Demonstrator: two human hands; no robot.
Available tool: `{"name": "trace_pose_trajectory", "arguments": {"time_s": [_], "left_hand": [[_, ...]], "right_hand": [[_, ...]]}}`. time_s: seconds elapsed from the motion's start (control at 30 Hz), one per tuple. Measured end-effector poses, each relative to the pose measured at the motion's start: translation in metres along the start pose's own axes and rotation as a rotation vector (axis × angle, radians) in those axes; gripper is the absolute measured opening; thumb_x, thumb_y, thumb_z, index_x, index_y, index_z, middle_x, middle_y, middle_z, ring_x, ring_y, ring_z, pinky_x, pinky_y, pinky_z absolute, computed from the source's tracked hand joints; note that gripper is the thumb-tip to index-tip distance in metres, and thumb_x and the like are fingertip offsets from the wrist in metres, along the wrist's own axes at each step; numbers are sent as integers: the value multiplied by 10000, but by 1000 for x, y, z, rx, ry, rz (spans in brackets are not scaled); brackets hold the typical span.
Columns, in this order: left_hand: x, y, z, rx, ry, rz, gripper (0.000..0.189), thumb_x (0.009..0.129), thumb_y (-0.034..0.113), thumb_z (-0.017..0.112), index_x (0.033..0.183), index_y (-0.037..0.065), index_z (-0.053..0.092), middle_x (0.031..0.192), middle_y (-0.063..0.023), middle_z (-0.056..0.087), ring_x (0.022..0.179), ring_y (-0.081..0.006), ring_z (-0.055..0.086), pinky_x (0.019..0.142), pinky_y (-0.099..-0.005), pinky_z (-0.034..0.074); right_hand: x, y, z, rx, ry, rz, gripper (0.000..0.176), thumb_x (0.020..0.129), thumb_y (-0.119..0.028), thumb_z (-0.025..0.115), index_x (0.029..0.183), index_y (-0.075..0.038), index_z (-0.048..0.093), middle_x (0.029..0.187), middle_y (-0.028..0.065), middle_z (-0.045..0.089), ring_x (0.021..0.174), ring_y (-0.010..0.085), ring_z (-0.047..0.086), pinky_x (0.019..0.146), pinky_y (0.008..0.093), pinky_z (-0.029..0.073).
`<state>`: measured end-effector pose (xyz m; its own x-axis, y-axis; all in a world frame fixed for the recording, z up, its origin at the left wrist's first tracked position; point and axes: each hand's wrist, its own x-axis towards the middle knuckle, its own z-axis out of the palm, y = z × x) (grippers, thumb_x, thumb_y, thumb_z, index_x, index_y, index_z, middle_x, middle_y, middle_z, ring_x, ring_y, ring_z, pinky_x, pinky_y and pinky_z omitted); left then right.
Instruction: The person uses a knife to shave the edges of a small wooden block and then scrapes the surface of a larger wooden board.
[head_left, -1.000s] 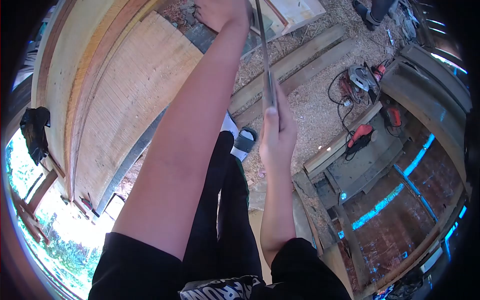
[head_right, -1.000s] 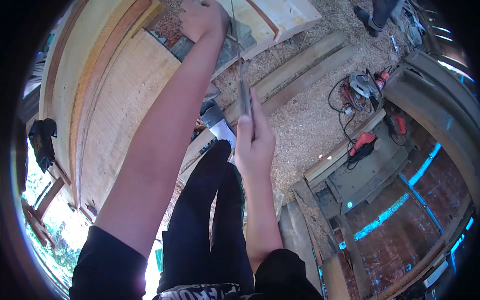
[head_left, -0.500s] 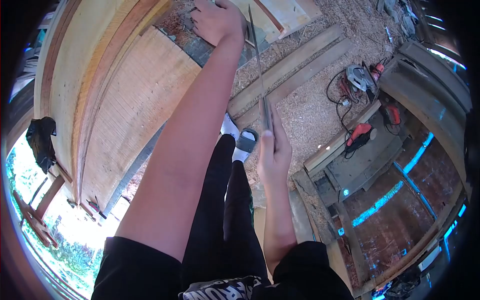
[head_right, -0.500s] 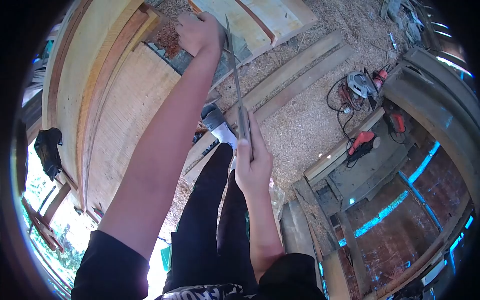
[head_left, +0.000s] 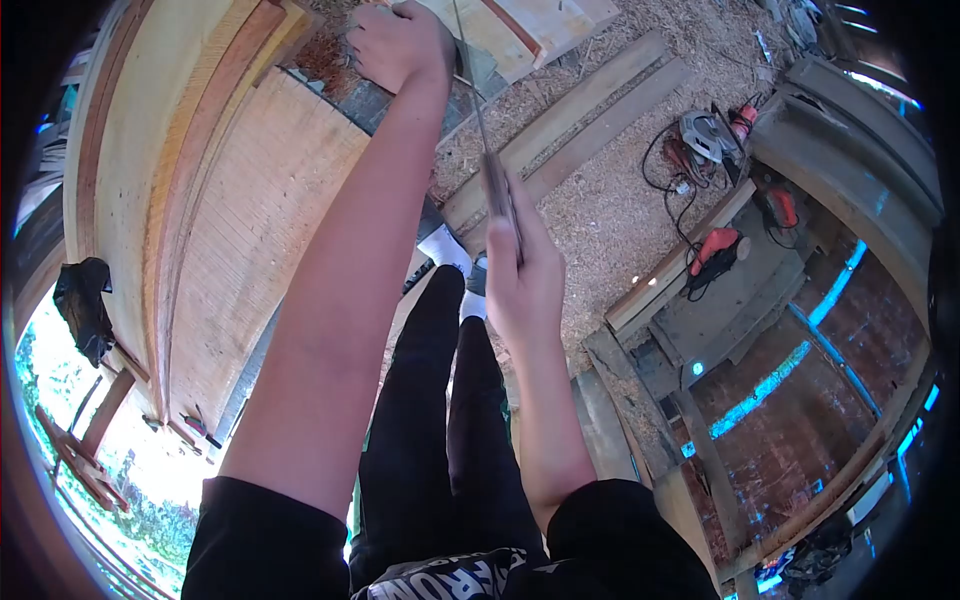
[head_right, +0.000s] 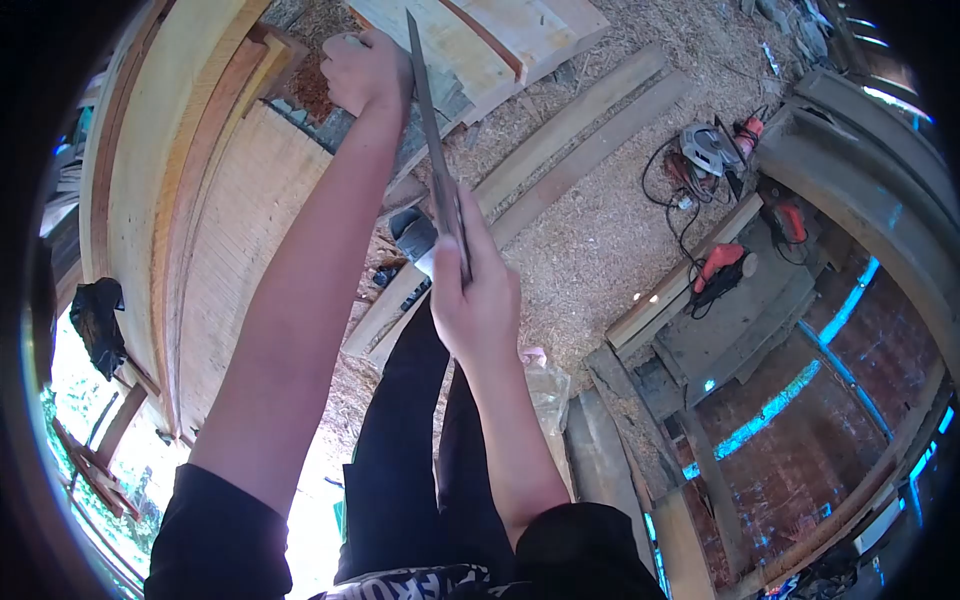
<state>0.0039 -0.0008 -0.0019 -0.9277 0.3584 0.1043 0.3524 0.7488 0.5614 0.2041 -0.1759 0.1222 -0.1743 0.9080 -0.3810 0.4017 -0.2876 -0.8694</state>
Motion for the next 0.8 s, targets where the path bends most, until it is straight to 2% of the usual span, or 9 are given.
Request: {"name": "trace_pose_trajectory", "arguments": {"time_s": [0.2, 0.27, 0.3, 0.37, 0.5, 0.57, 0.63, 0.73, 0.8], "left_hand": [[-2, 4, -4, 8, -21, -13, 368, 976, 329, 506, 1168, 30, 602, 1173, -245, 649, 1094, -424, 642, 980, -548, 474], [3, 1, 0, 8, 3, 2, 377, 976, 331, 506, 1172, 23, 601, 1176, -246, 650, 1094, -427, 640, 983, -548, 472], [2, -1, 2, 7, 29, 10, 386, 975, 333, 506, 1176, 16, 600, 1179, -247, 651, 1094, -431, 639, 987, -547, 471], [1, 0, 3, 18, 30, 11, 392, 976, 335, 506, 1184, 16, 597, 1182, -250, 650, 1100, -431, 636, 987, -545, 471], [-1, -2, 6, 42, 82, 47, 314, 949, 283, 555, 1100, 8, 550, 1072, -243, 625, 989, -432, 640, 904, -555, 474], [0, -2, 7, 21, 81, 53, 315, 949, 281, 552, 1111, 12, 556, 1077, -242, 625, 990, -431, 640, 910, -555, 471], [1, -3, 8, 5, 79, 54, 316, 949, 279, 550, 1123, 15, 561, 1083, -242, 626, 991, -431, 639, 916, -555, 469], [-2, -3, 6, -7, 66, 57, 320, 952, 276, 545, 1146, 23, 565, 1092, -245, 625, 995, -429, 639, 919, -554, 467], [-2, 0, 3, 5, 63, 37, 324, 962, 275, 533, 1156, 18, 569, 1100, -248, 628, 1008, -434, 638, 920, -559, 470]], "right_hand": [[2, 7, 1, 64, -28, 66, 507, 1051, -231, 515, 1521, -42, 494, 880, 131, 716, 681, 136, 642, 659, 308, 507], [-16, 40, -1, 79, 67, -212, 502, 1058, -258, 507, 1517, -53, 500, 824, 132, 677, 688, 139, 638, 661, 310, 498], [-12, 28, -2, 79, 71, -213, 502, 1058, -258, 507, 1517, -53, 500, 824, 132, 677, 688, 139, 638, 661, 310, 498], [3, -13, -6, 36, -46, 50, 501, 1064, -249, 501, 1519, -40, 494, 856, 132, 690, 705, 134, 635, 677, 301, 502], [41, -25, 5, 53, -90, 137, 517, 1071, -250, 490, 1544, -42, 462, 906, 137, 706, 717, 136, 635, 696, 294, 509], [9, -4, 7, 56, -13, -36, 533, 1072, -244, 485, 1564, -45, 430, 892, 140, 713, 720, 149, 647, 703, 286, 509], [-13, 11, 2, 15, -59, 24, 536, 1074, -242, 480, 1572, -54, 414, 946, 174, 721, 730, 187, 672, 721, 304, 522], [-4, 9, 5, 54, 59, -218, 532, 1066, -235, 487, 1562, -52, 431, 991, 190, 728, 738, 237, 700, 740, 320, 536], [42, -25, 7, 25, -94, 130, 533, 1052, -227, 508, 1555, -60, 451, 938, 178, 726, 736, 260, 711, 740, 316, 540]]}}
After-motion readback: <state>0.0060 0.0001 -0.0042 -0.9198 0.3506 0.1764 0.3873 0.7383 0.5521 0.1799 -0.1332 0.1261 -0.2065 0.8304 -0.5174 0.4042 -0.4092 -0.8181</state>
